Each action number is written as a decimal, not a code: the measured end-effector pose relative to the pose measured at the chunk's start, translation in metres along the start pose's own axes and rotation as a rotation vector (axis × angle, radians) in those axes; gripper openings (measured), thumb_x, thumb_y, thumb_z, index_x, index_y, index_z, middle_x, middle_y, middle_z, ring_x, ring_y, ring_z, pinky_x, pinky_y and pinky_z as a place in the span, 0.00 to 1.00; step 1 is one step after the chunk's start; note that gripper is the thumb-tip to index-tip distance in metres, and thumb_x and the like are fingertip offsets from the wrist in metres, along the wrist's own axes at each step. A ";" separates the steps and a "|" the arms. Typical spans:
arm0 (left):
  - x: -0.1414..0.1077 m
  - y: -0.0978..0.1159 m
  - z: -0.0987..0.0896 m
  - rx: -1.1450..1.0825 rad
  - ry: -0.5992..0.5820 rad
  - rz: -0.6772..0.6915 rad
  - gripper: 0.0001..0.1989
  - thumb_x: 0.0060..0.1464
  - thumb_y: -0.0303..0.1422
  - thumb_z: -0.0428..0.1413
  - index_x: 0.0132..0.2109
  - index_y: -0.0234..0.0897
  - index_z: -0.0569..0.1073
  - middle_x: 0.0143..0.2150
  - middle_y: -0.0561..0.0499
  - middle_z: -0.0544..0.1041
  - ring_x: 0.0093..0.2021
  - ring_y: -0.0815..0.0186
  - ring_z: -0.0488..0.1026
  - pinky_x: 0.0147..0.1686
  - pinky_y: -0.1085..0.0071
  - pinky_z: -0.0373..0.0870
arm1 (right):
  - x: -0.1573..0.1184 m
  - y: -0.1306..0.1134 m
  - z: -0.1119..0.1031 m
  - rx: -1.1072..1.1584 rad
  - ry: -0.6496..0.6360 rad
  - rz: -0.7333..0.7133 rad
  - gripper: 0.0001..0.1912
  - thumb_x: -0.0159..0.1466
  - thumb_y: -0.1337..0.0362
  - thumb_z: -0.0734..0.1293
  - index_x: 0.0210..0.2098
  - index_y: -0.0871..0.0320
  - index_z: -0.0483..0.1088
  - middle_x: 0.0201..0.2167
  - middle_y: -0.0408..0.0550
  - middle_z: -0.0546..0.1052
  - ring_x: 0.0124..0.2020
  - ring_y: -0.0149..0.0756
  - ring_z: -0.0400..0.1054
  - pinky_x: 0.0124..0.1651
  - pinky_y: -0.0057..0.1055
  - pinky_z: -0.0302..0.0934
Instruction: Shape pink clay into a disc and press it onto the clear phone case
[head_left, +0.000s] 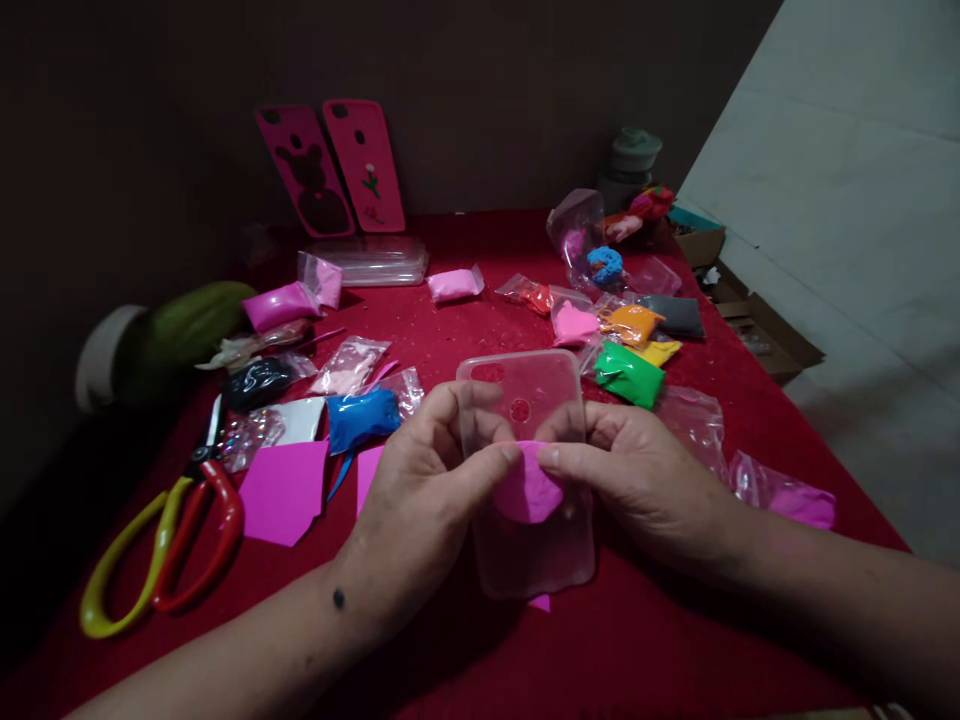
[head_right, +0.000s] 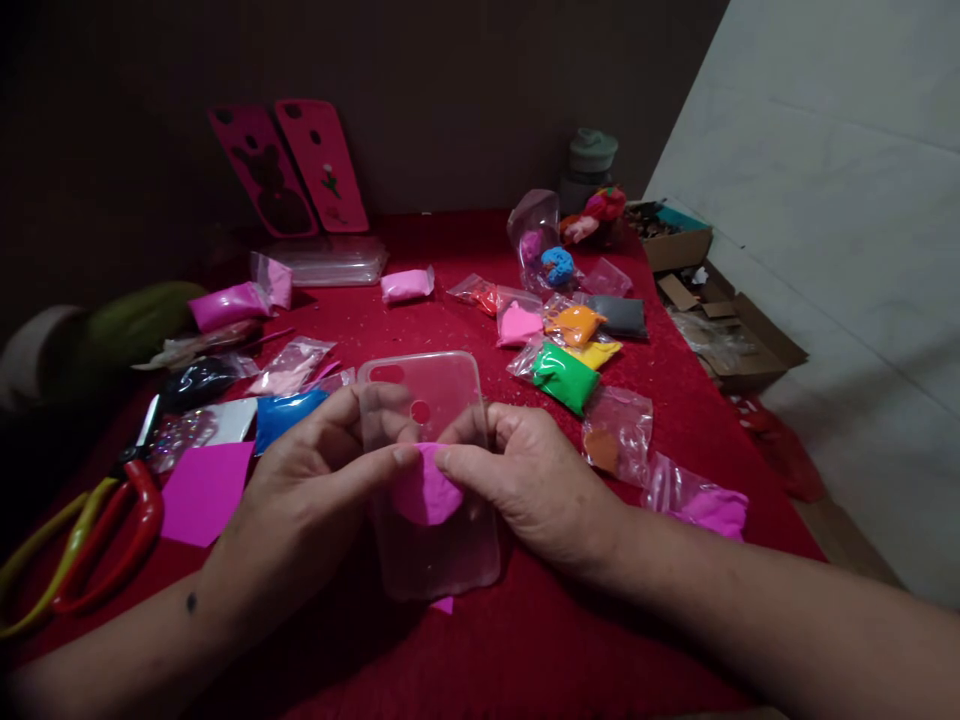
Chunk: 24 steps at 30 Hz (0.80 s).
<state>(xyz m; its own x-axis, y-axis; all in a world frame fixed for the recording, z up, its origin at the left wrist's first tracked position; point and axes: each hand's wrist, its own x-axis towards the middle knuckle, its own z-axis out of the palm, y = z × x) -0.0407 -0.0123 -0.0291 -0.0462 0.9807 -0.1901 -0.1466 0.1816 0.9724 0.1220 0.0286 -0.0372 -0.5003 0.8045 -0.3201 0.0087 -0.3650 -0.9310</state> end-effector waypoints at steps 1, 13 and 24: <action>0.000 0.000 -0.001 -0.007 -0.003 0.007 0.13 0.55 0.29 0.60 0.46 0.39 0.68 0.32 0.58 0.72 0.29 0.75 0.67 0.28 0.80 0.67 | 0.000 0.001 0.000 0.003 -0.004 -0.003 0.11 0.56 0.61 0.73 0.29 0.62 0.70 0.23 0.41 0.71 0.23 0.24 0.62 0.27 0.21 0.57; 0.001 0.001 -0.008 -0.039 -0.029 0.010 0.15 0.54 0.29 0.62 0.47 0.38 0.67 0.30 0.58 0.73 0.30 0.73 0.70 0.31 0.78 0.69 | 0.004 0.006 -0.007 0.217 -0.018 0.018 0.16 0.53 0.58 0.76 0.30 0.61 0.70 0.24 0.42 0.73 0.23 0.26 0.64 0.28 0.24 0.57; 0.000 -0.001 -0.004 -0.043 -0.022 -0.007 0.15 0.54 0.29 0.61 0.47 0.38 0.67 0.31 0.57 0.73 0.30 0.72 0.71 0.32 0.76 0.70 | 0.004 0.009 -0.007 0.203 -0.053 0.028 0.15 0.54 0.59 0.76 0.31 0.62 0.70 0.25 0.42 0.73 0.23 0.25 0.64 0.28 0.23 0.57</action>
<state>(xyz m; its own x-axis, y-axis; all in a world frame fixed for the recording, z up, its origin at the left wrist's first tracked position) -0.0441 -0.0129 -0.0302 -0.0235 0.9809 -0.1933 -0.1892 0.1855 0.9643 0.1265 0.0317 -0.0483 -0.5471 0.7691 -0.3306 -0.1487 -0.4779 -0.8657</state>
